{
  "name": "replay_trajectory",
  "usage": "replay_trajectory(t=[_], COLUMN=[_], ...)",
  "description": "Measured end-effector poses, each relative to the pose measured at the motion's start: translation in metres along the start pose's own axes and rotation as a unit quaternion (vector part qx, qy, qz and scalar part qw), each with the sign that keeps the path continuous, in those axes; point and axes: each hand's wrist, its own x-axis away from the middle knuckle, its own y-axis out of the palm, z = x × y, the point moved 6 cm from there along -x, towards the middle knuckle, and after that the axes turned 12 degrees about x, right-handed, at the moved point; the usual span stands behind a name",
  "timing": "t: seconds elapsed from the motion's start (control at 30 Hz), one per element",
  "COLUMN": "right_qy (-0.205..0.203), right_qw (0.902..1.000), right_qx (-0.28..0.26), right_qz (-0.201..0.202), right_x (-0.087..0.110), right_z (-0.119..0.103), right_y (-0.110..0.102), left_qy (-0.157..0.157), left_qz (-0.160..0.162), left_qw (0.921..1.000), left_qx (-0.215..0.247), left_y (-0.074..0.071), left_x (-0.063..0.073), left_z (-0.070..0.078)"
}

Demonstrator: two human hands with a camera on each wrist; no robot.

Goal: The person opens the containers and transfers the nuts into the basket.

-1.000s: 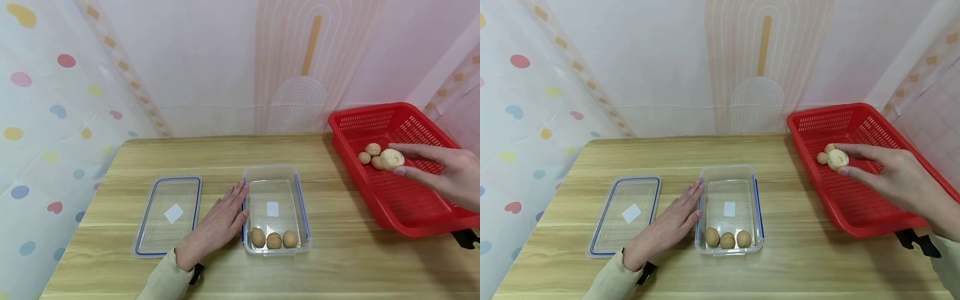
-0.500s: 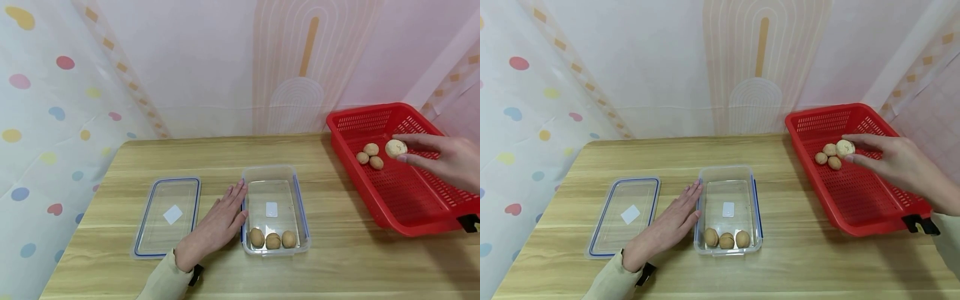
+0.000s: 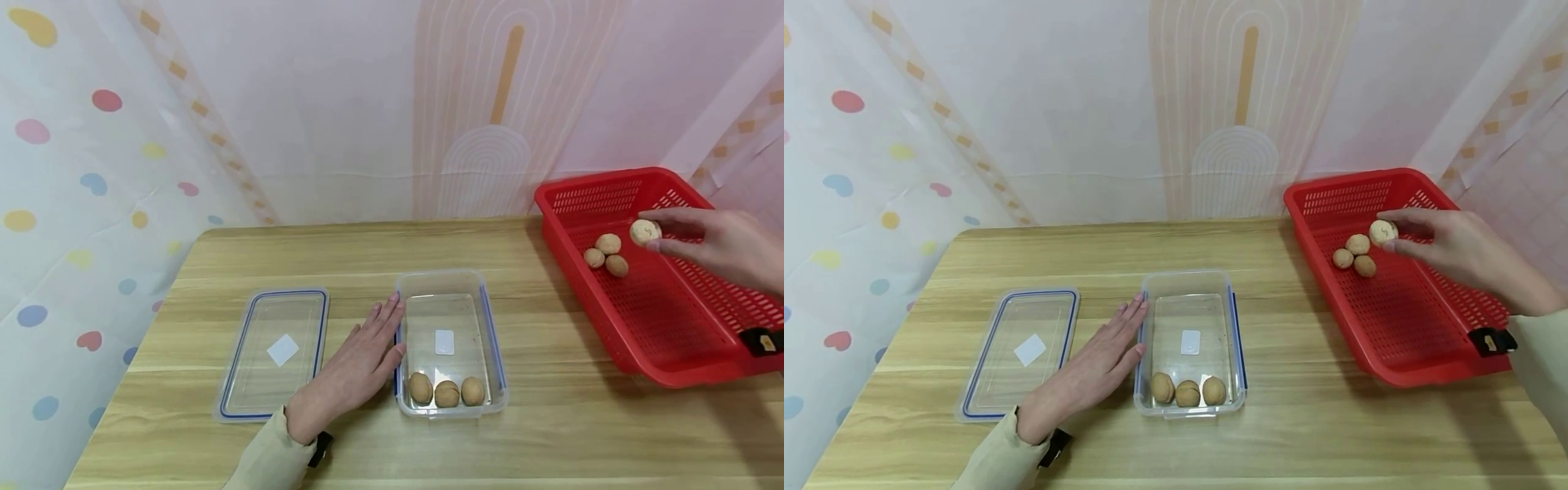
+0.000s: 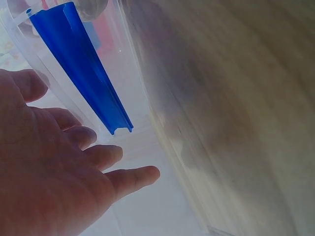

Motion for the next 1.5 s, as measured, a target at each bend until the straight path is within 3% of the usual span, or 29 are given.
replay_trajectory(t=[0.43,0.8,1.07,1.5], right_qy=[0.012,0.032,0.036,0.048], right_qw=[0.9973,0.9896,0.9881,0.9769], right_qx=[-0.018,-0.058,-0.058,-0.078], right_qz=[-0.071,-0.128,-0.138,-0.193], right_x=[-0.014,-0.026,-0.029,-0.034], right_z=[0.013,0.041,0.046,0.057], right_y=[0.016,0.038,0.047,0.068], left_qy=[0.001,0.000,0.000,-0.002], left_qz=[0.001,0.006,0.006,0.008], left_qw=[1.0000,1.0000,1.0000,1.0000], left_qx=[-0.002,-0.002,-0.003,-0.005], left_y=[0.000,0.001,0.002,0.002], left_x=[0.001,0.002,0.003,0.004], left_z=[0.001,0.002,0.002,0.002])
